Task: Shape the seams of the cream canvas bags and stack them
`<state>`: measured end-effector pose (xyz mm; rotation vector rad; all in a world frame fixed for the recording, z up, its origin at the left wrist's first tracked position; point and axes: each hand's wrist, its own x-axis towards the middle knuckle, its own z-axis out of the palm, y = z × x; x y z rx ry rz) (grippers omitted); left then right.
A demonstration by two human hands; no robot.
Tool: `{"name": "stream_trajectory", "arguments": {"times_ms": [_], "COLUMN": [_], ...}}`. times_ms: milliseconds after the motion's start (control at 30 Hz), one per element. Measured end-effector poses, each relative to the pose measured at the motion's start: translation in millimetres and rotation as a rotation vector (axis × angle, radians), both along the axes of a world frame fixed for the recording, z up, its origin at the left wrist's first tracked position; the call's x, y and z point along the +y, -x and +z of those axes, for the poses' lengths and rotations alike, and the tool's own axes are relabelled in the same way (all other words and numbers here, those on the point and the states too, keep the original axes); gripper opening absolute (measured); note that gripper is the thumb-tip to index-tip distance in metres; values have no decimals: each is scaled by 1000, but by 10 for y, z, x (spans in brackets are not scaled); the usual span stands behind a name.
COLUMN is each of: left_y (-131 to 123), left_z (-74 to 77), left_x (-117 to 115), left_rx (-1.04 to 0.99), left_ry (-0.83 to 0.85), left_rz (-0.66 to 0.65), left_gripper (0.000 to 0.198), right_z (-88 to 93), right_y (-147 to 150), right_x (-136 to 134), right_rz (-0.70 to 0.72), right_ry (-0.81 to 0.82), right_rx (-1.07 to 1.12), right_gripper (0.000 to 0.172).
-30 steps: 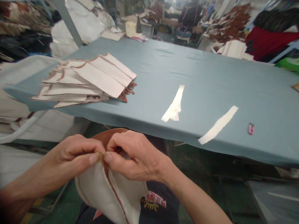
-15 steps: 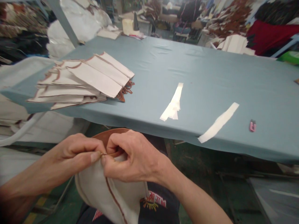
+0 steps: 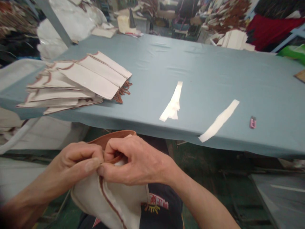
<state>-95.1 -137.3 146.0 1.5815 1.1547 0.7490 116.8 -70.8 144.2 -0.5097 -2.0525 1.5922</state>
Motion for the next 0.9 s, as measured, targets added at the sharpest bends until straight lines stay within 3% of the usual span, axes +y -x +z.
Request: {"name": "stream_trajectory", "arguments": {"times_ms": [167,333,533,733,900], "left_y": [97,165,86,-34,-64], "left_z": [-31,-67,-48,-6,8], "left_x": [9,-26,-50,-17,-26], "left_rx": [-24,32,117,222,248], "left_ry": [-15,-91,-288,-448,-480], "left_rz": [-95,-91,-3,90,116], "left_gripper": [38,30,23,28,29], "right_z": [-34,-46,-37,-18,49], "right_y": [-58,-109,-108,-44,-15], "right_x": [57,82,31,-30,-108], "right_rz": [91,93,-22,-163,-222], "right_ry": [38,-15,-354,-745,-852], "right_rx": [8,29,34,15,-104], "right_gripper": [31,25,9,16,25]}}
